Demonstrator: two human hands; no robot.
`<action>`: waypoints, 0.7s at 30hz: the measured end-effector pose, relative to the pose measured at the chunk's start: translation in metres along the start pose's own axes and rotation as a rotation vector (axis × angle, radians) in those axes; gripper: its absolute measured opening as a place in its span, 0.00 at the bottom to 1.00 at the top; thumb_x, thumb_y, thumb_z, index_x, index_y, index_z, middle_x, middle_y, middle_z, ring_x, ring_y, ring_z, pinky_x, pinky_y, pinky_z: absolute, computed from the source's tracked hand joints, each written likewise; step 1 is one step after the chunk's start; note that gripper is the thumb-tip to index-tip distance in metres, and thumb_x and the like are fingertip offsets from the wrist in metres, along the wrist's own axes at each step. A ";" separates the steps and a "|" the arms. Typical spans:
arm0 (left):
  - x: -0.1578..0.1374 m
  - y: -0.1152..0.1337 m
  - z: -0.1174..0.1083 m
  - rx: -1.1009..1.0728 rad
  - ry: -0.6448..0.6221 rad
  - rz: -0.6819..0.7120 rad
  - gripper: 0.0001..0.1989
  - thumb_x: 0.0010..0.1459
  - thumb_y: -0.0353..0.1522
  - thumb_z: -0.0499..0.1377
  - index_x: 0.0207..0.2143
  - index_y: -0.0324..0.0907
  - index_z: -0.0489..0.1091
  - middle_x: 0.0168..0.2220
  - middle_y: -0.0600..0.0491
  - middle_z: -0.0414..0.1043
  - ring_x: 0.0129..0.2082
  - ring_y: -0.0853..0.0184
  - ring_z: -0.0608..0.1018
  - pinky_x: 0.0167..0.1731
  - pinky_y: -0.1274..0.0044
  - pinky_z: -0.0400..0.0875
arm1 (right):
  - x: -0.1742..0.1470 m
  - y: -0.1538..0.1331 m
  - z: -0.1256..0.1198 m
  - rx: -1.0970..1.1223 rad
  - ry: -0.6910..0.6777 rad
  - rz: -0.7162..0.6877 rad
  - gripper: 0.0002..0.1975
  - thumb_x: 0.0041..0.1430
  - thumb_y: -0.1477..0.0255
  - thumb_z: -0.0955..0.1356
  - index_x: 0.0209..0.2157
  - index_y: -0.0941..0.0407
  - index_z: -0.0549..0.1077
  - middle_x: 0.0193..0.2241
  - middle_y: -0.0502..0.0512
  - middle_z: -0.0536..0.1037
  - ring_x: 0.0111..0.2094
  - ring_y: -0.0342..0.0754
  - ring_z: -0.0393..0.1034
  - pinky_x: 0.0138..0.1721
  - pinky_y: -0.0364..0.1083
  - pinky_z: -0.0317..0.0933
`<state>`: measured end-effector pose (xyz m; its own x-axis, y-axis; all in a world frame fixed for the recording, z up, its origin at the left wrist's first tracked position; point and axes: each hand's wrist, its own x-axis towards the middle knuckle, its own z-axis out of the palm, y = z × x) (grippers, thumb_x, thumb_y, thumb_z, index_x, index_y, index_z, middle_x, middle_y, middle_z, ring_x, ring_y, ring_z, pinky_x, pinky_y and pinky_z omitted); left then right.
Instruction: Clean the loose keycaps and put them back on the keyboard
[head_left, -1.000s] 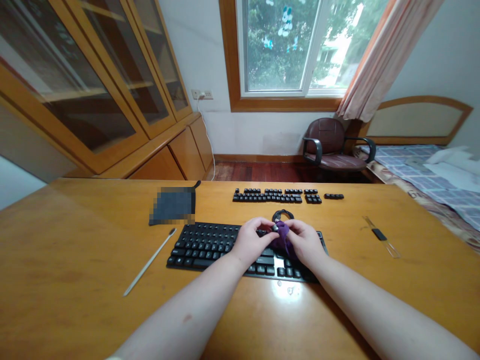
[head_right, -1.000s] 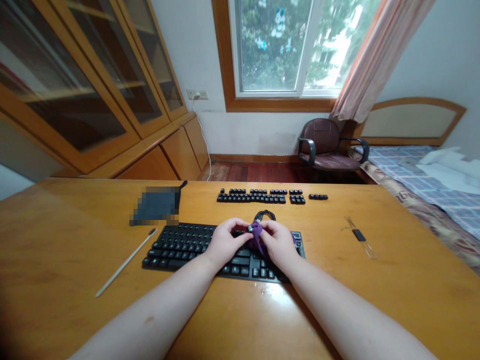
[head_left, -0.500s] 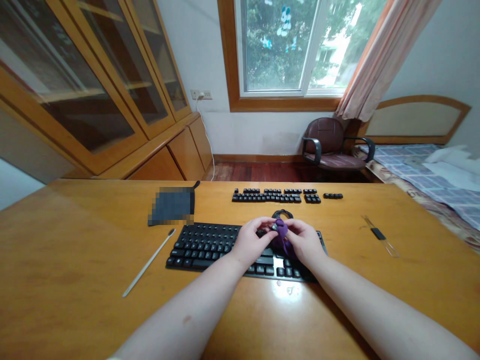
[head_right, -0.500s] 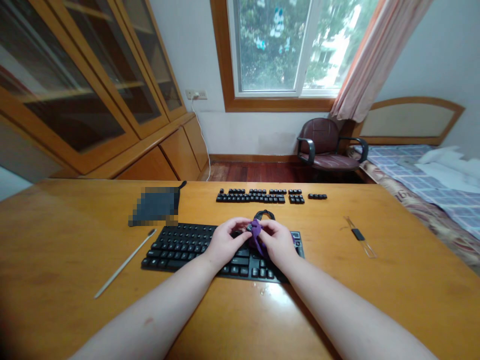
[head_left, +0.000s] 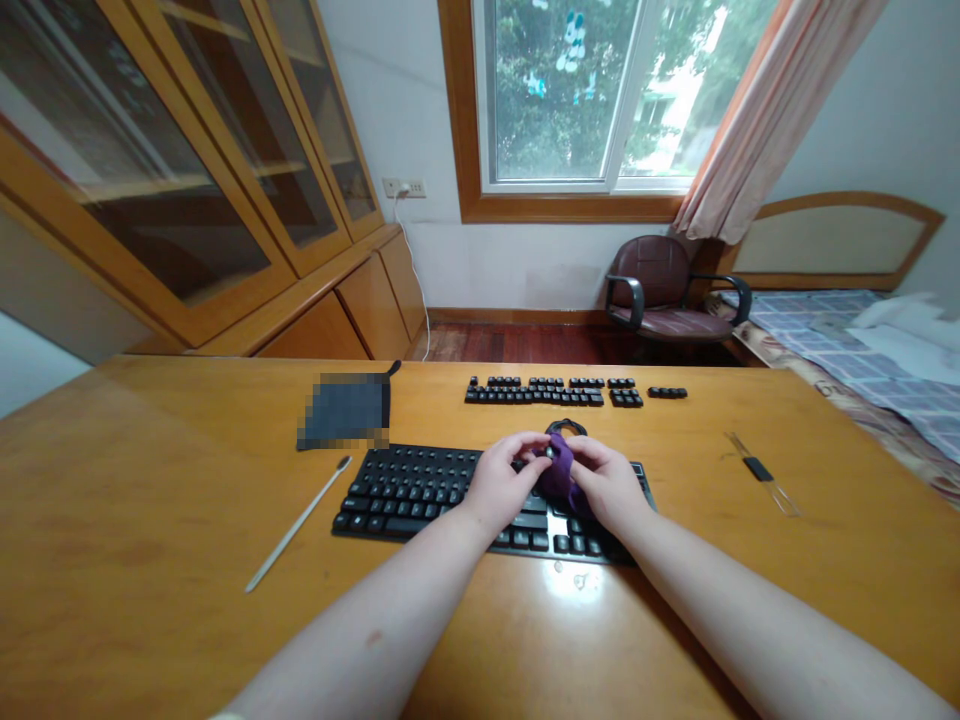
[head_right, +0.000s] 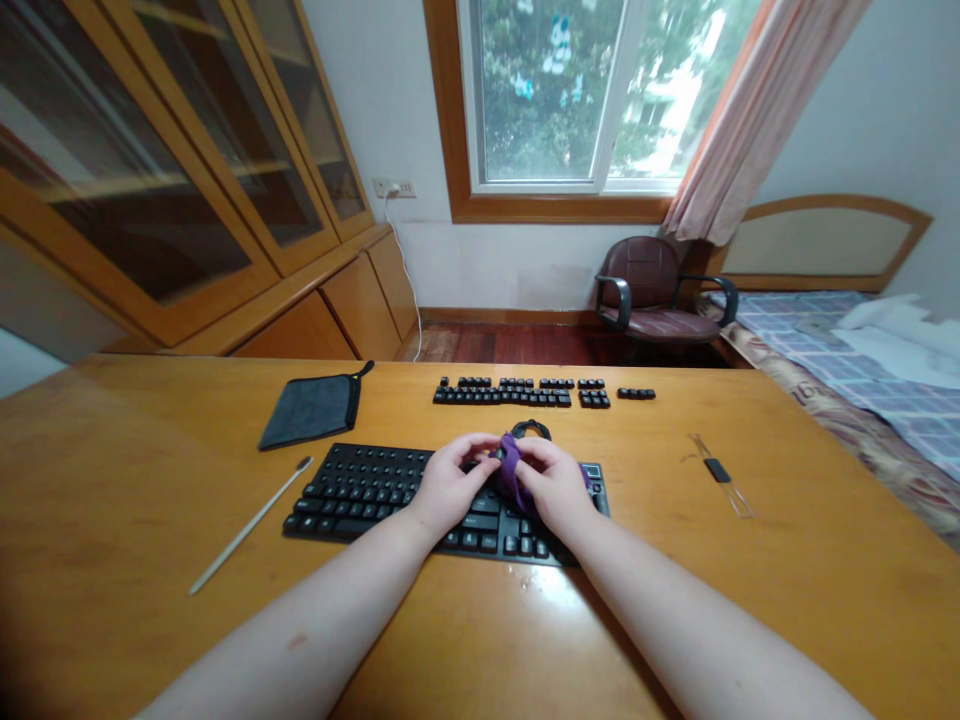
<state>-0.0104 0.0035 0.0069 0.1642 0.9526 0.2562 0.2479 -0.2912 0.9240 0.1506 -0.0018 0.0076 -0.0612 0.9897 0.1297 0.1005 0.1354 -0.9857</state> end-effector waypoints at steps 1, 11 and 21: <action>0.000 -0.001 0.001 -0.031 -0.001 -0.024 0.11 0.51 0.28 0.59 0.39 0.41 0.71 0.38 0.50 0.75 0.34 0.68 0.75 0.40 0.74 0.71 | 0.001 0.002 0.000 -0.005 -0.004 -0.019 0.10 0.45 0.70 0.69 0.33 0.56 0.76 0.33 0.55 0.77 0.36 0.50 0.70 0.41 0.48 0.63; 0.001 -0.009 0.006 -0.307 -0.087 -0.142 0.13 0.51 0.25 0.57 0.41 0.38 0.69 0.41 0.48 0.75 0.41 0.66 0.77 0.42 0.73 0.74 | 0.000 -0.003 -0.001 -0.051 0.060 0.045 0.03 0.42 0.73 0.69 0.22 0.57 0.76 0.23 0.51 0.75 0.27 0.46 0.68 0.33 0.45 0.63; 0.001 -0.003 0.004 -0.226 -0.072 -0.110 0.13 0.51 0.25 0.57 0.41 0.39 0.70 0.40 0.48 0.75 0.40 0.65 0.77 0.41 0.73 0.74 | -0.002 -0.008 0.005 0.037 0.020 0.079 0.09 0.42 0.67 0.70 0.28 0.57 0.74 0.25 0.51 0.74 0.24 0.44 0.66 0.26 0.43 0.62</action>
<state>-0.0074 0.0049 0.0033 0.2173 0.9665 0.1369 0.0499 -0.1511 0.9873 0.1452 -0.0052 0.0145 -0.0349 0.9980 0.0534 0.0675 0.0557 -0.9962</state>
